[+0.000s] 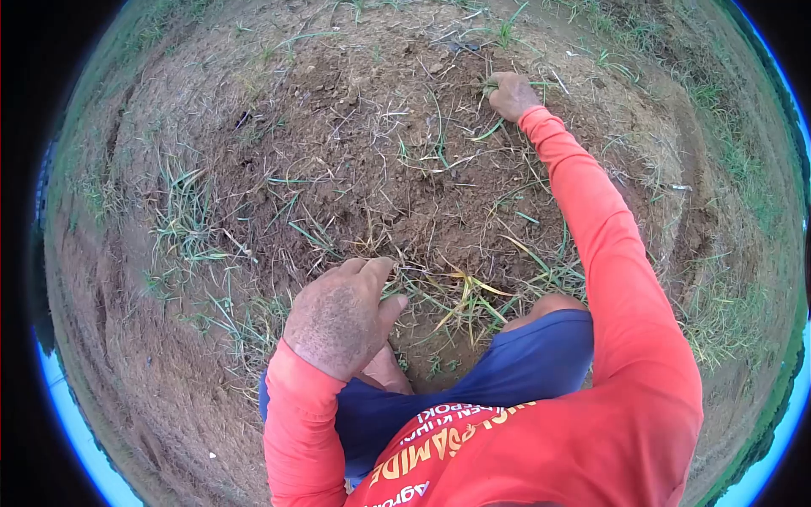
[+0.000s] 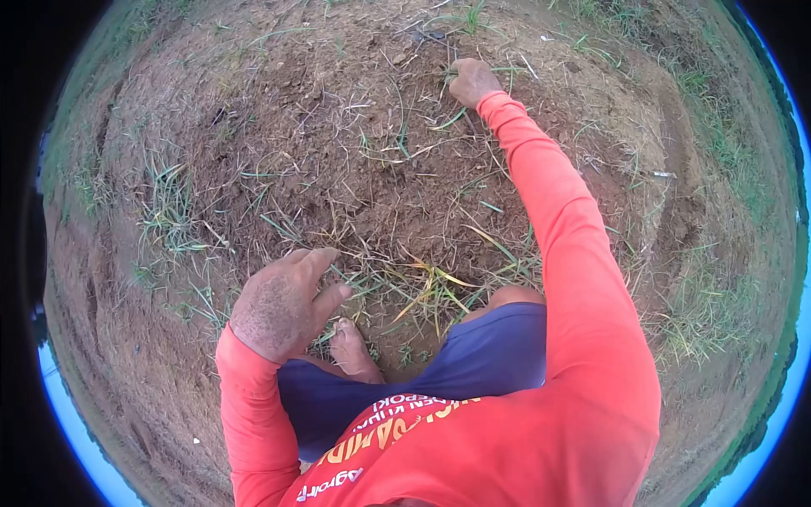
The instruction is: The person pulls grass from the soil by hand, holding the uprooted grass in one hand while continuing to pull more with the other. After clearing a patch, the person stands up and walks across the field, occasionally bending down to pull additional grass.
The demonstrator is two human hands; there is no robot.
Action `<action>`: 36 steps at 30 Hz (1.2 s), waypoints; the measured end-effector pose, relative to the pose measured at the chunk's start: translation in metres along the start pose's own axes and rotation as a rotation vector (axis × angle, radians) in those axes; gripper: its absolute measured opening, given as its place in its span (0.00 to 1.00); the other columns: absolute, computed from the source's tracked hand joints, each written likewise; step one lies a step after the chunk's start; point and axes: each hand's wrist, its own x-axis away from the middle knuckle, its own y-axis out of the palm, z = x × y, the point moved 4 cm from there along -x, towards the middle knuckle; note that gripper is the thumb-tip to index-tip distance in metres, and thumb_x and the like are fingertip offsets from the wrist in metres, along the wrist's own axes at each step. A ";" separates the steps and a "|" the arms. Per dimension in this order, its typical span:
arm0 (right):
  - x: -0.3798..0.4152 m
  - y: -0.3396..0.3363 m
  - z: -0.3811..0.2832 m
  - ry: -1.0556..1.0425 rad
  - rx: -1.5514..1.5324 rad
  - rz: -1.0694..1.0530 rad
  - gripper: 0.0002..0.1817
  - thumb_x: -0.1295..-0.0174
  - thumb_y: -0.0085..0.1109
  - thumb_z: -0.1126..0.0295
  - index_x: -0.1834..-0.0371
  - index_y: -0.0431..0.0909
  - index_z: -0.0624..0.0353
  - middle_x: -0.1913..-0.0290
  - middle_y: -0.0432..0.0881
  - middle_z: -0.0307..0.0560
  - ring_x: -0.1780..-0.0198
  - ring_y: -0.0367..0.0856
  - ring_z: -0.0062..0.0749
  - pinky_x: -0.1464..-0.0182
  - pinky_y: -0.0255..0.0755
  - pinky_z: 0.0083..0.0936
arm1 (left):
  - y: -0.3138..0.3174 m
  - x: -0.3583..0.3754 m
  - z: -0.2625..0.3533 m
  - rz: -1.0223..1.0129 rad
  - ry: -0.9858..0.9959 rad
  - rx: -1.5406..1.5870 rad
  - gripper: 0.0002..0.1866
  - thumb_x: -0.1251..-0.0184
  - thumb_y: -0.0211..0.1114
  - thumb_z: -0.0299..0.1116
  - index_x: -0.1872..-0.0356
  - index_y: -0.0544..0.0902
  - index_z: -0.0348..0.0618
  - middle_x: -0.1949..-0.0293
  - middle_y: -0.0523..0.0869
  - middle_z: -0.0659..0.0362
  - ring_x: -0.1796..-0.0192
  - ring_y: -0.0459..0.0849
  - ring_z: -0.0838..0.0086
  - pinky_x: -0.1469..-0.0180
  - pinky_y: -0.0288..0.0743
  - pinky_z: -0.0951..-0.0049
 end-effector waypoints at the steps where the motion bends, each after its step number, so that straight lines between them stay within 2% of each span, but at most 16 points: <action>1: 0.001 0.003 0.000 -0.022 -0.004 0.001 0.16 0.42 0.58 0.67 0.53 0.87 0.61 0.55 0.87 0.65 0.50 0.85 0.60 0.43 0.78 0.46 | 0.000 0.001 -0.001 -0.002 -0.006 0.005 0.23 0.33 0.68 0.41 0.43 0.80 0.36 0.55 0.86 0.45 0.51 0.86 0.49 0.48 0.79 0.53; 6: 0.001 0.002 -0.014 0.015 0.126 -0.072 0.15 0.38 0.58 0.65 0.54 0.86 0.61 0.55 0.87 0.63 0.49 0.85 0.62 0.44 0.78 0.48 | -0.001 -0.007 0.002 -0.022 -0.004 -0.008 0.24 0.34 0.68 0.41 0.42 0.80 0.36 0.54 0.86 0.45 0.50 0.86 0.49 0.48 0.79 0.53; 10: -0.012 -0.010 -0.027 0.208 0.284 -0.335 0.18 0.37 0.57 0.64 0.49 0.86 0.64 0.47 0.86 0.63 0.43 0.85 0.58 0.40 0.78 0.46 | 0.001 -0.009 0.004 -0.025 -0.004 -0.006 0.24 0.34 0.68 0.42 0.43 0.80 0.36 0.54 0.87 0.44 0.50 0.86 0.48 0.48 0.79 0.53; 13: -0.012 -0.010 -0.039 0.238 0.256 -0.320 0.20 0.39 0.60 0.65 0.48 0.87 0.64 0.44 0.85 0.65 0.41 0.84 0.56 0.38 0.78 0.45 | 0.002 -0.008 0.001 -0.073 -0.022 -0.051 0.24 0.33 0.68 0.42 0.43 0.80 0.36 0.54 0.87 0.44 0.49 0.86 0.48 0.48 0.79 0.53; 17: -0.027 -0.007 -0.024 0.258 0.228 -0.318 0.19 0.43 0.59 0.67 0.53 0.86 0.71 0.50 0.86 0.70 0.45 0.86 0.59 0.43 0.79 0.43 | -0.005 -0.001 0.000 -0.027 -0.024 -0.031 0.24 0.33 0.67 0.42 0.43 0.80 0.36 0.54 0.87 0.44 0.49 0.86 0.49 0.48 0.79 0.53; 20: -0.035 -0.006 -0.024 0.222 0.247 -0.385 0.19 0.43 0.60 0.68 0.55 0.86 0.72 0.51 0.86 0.70 0.46 0.87 0.58 0.44 0.80 0.44 | -0.004 0.005 -0.003 -0.021 -0.031 -0.006 0.24 0.33 0.67 0.42 0.42 0.80 0.36 0.54 0.87 0.44 0.49 0.86 0.49 0.47 0.79 0.54; 21: -0.036 0.000 -0.025 0.212 0.297 -0.361 0.19 0.43 0.60 0.66 0.56 0.86 0.72 0.53 0.86 0.70 0.47 0.87 0.58 0.45 0.80 0.44 | -0.005 0.006 -0.004 -0.033 -0.042 -0.001 0.24 0.33 0.67 0.42 0.42 0.80 0.36 0.53 0.87 0.44 0.49 0.86 0.49 0.47 0.79 0.54; 24: -0.038 0.002 -0.028 0.127 0.380 -0.497 0.20 0.43 0.63 0.63 0.56 0.87 0.71 0.53 0.86 0.69 0.49 0.88 0.59 0.45 0.80 0.43 | -0.006 0.007 -0.004 -0.028 -0.033 -0.012 0.24 0.33 0.67 0.42 0.41 0.80 0.36 0.53 0.87 0.44 0.49 0.86 0.49 0.47 0.79 0.54; 25: -0.042 0.004 -0.019 0.101 0.373 -0.489 0.23 0.42 0.64 0.59 0.55 0.87 0.71 0.53 0.87 0.68 0.51 0.87 0.59 0.45 0.80 0.43 | -0.008 0.007 -0.004 -0.005 -0.025 -0.021 0.24 0.33 0.67 0.42 0.41 0.80 0.36 0.53 0.87 0.44 0.49 0.86 0.49 0.47 0.79 0.54; 29: -0.044 0.013 0.000 0.068 0.382 -0.470 0.24 0.39 0.62 0.55 0.55 0.87 0.69 0.51 0.86 0.68 0.47 0.85 0.60 0.44 0.79 0.44 | -0.011 0.011 -0.002 -0.003 -0.004 0.014 0.25 0.34 0.68 0.42 0.42 0.80 0.36 0.53 0.87 0.45 0.49 0.86 0.49 0.47 0.79 0.54; 32: -0.027 0.002 -0.009 0.079 0.327 -0.484 0.24 0.38 0.62 0.55 0.55 0.86 0.68 0.49 0.85 0.68 0.46 0.84 0.61 0.44 0.79 0.43 | -0.008 0.014 -0.003 -0.048 -0.007 0.020 0.25 0.34 0.68 0.42 0.42 0.80 0.36 0.54 0.86 0.45 0.49 0.86 0.49 0.48 0.79 0.54; 33: -0.029 0.008 -0.011 -0.049 0.429 -0.495 0.23 0.37 0.61 0.54 0.56 0.87 0.67 0.51 0.85 0.68 0.48 0.85 0.62 0.45 0.79 0.44 | -0.009 0.014 -0.004 -0.043 -0.001 0.030 0.25 0.34 0.68 0.42 0.42 0.80 0.36 0.54 0.86 0.45 0.49 0.86 0.49 0.48 0.79 0.54; 36: -0.026 0.001 -0.008 -0.052 0.473 -0.534 0.22 0.36 0.60 0.55 0.58 0.87 0.67 0.54 0.86 0.68 0.49 0.85 0.59 0.46 0.79 0.44 | -0.009 0.014 -0.007 -0.024 -0.001 0.041 0.24 0.34 0.68 0.42 0.42 0.80 0.36 0.54 0.86 0.45 0.50 0.86 0.49 0.48 0.79 0.54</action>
